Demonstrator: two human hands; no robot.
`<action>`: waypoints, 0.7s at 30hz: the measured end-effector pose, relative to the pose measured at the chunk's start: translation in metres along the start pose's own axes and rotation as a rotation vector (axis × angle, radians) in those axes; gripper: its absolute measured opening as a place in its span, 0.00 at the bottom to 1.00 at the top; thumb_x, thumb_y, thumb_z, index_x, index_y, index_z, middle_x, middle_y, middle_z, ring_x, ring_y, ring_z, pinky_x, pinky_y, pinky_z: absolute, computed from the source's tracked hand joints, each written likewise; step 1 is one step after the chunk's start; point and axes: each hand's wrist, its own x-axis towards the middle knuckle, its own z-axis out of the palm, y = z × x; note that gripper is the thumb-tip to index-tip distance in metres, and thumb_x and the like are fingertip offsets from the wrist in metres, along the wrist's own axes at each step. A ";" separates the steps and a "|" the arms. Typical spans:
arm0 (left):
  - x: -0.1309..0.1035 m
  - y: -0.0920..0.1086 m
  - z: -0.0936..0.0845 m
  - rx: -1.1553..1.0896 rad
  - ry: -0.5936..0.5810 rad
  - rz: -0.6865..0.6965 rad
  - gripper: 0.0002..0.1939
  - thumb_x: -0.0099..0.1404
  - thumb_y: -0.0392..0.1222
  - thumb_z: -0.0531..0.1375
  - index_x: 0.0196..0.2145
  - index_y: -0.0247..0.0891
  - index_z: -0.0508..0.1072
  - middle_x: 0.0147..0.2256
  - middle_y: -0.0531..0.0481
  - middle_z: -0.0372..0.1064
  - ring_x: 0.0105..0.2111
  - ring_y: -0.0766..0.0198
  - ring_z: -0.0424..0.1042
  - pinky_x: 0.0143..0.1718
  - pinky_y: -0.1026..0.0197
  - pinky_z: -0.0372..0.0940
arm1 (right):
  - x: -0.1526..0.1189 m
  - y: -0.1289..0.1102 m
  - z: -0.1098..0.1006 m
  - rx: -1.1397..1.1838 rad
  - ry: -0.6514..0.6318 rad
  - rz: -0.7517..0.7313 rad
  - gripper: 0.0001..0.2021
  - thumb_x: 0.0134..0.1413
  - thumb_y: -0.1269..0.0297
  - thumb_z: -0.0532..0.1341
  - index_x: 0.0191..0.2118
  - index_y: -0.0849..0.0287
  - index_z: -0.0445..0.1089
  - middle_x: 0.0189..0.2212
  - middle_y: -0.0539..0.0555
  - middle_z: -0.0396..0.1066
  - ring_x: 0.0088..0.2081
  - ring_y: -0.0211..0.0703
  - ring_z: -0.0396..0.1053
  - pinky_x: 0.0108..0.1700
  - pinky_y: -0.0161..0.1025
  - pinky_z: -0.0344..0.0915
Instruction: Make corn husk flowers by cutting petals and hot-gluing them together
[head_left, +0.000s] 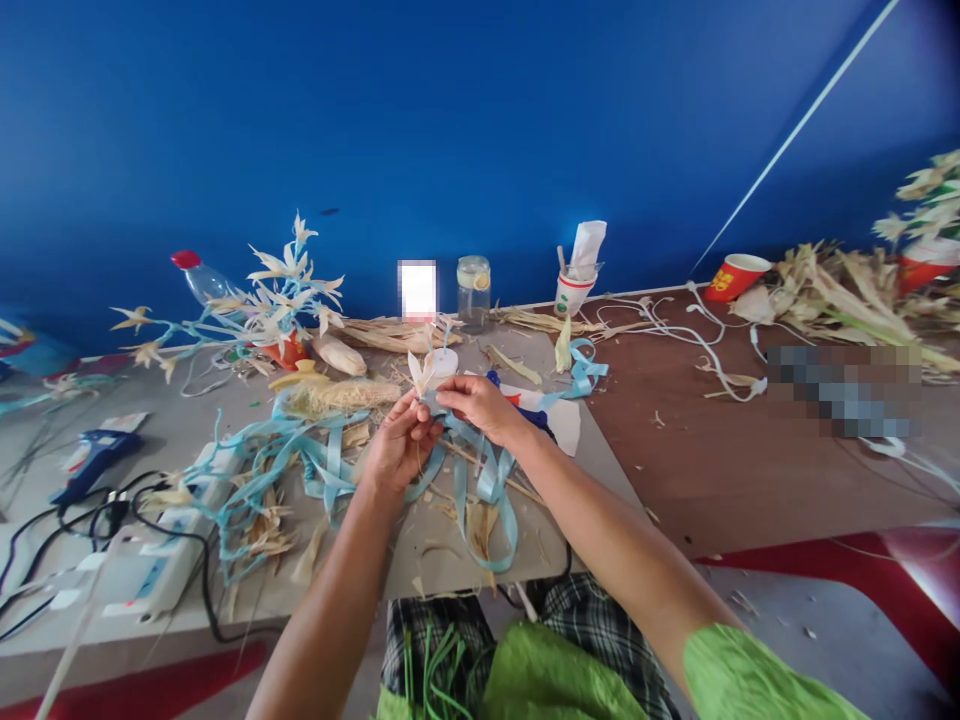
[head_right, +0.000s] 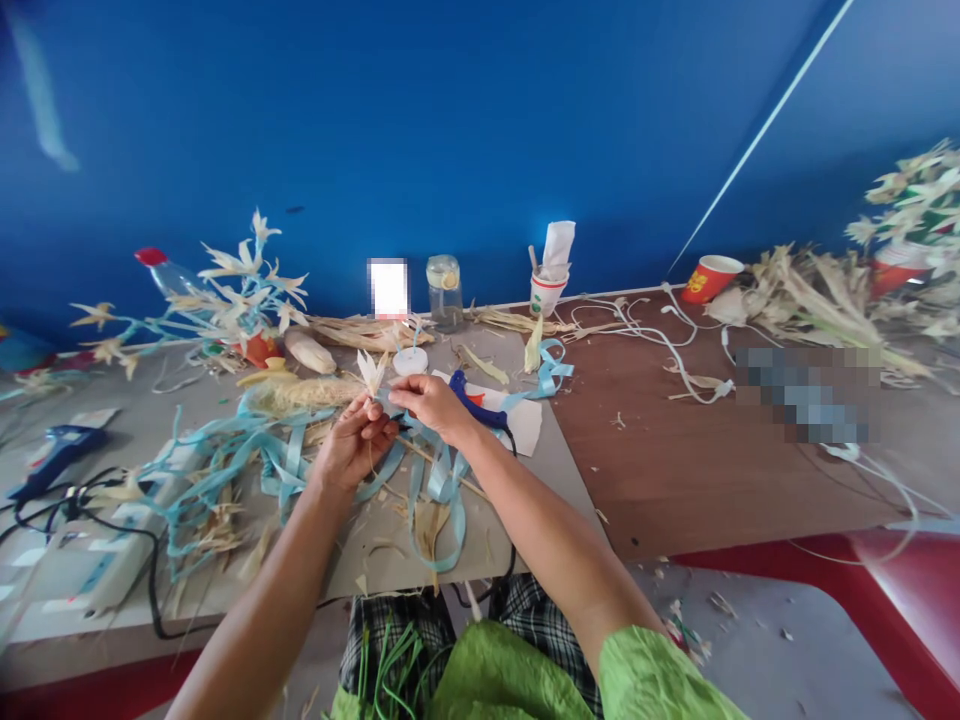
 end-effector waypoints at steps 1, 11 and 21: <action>0.000 0.000 0.000 0.008 -0.002 -0.002 0.08 0.57 0.28 0.60 0.35 0.35 0.70 0.22 0.58 0.64 0.16 0.78 0.55 0.27 0.67 0.63 | 0.000 0.000 -0.002 -0.006 0.006 -0.001 0.12 0.42 0.57 0.64 0.29 0.62 0.70 0.18 0.43 0.60 0.19 0.29 0.52 0.23 0.31 0.49; 0.001 -0.004 -0.001 0.084 -0.010 -0.044 0.07 0.57 0.30 0.61 0.36 0.33 0.72 0.22 0.57 0.65 0.15 0.79 0.54 0.29 0.67 0.65 | 0.000 -0.003 -0.003 -0.066 0.115 0.037 0.13 0.40 0.55 0.63 0.25 0.61 0.70 0.18 0.44 0.61 0.21 0.31 0.53 0.26 0.33 0.50; 0.000 -0.004 0.004 0.043 -0.026 0.007 0.11 0.56 0.30 0.62 0.39 0.33 0.73 0.21 0.58 0.65 0.15 0.79 0.54 0.30 0.67 0.64 | 0.000 0.000 0.003 -0.073 0.264 0.053 0.11 0.43 0.55 0.61 0.24 0.59 0.66 0.15 0.43 0.57 0.20 0.32 0.52 0.24 0.33 0.49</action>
